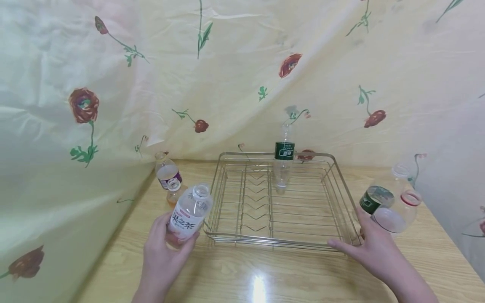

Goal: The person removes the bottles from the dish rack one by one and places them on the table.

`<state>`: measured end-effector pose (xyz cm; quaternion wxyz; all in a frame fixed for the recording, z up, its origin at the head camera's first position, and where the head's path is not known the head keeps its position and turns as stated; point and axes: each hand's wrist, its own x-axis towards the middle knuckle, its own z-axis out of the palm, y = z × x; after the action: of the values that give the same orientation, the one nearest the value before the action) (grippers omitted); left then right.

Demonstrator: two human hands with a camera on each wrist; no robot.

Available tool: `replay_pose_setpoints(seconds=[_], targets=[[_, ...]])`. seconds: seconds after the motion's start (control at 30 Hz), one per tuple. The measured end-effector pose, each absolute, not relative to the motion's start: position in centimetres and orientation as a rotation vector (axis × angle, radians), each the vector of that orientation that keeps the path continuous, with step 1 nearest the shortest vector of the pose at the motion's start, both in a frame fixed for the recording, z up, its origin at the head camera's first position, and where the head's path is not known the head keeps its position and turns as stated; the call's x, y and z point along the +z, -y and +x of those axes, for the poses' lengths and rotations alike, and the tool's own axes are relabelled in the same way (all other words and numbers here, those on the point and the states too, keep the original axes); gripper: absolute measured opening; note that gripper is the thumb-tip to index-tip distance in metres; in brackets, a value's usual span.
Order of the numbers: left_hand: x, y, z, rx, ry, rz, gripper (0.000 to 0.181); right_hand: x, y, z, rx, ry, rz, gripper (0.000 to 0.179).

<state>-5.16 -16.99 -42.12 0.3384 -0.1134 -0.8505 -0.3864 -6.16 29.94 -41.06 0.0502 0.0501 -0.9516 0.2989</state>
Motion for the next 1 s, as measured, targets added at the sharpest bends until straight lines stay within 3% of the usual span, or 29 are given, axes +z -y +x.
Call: replay_pose_setpoints(seconds=[0.53, 1.0], targets=[[-43.2, 18.2, -4.7, -1.042, 2.122, -0.208, 0.069, -41.1, -29.9, -6.3, 0.876, 2.896, 0.168, 0.13], [-43.6, 19.4, -4.3, -1.124, 2.12, 0.056, 0.065, -41.4, -30.2, -6.3, 0.847, 2.914, 0.125, 0.131]])
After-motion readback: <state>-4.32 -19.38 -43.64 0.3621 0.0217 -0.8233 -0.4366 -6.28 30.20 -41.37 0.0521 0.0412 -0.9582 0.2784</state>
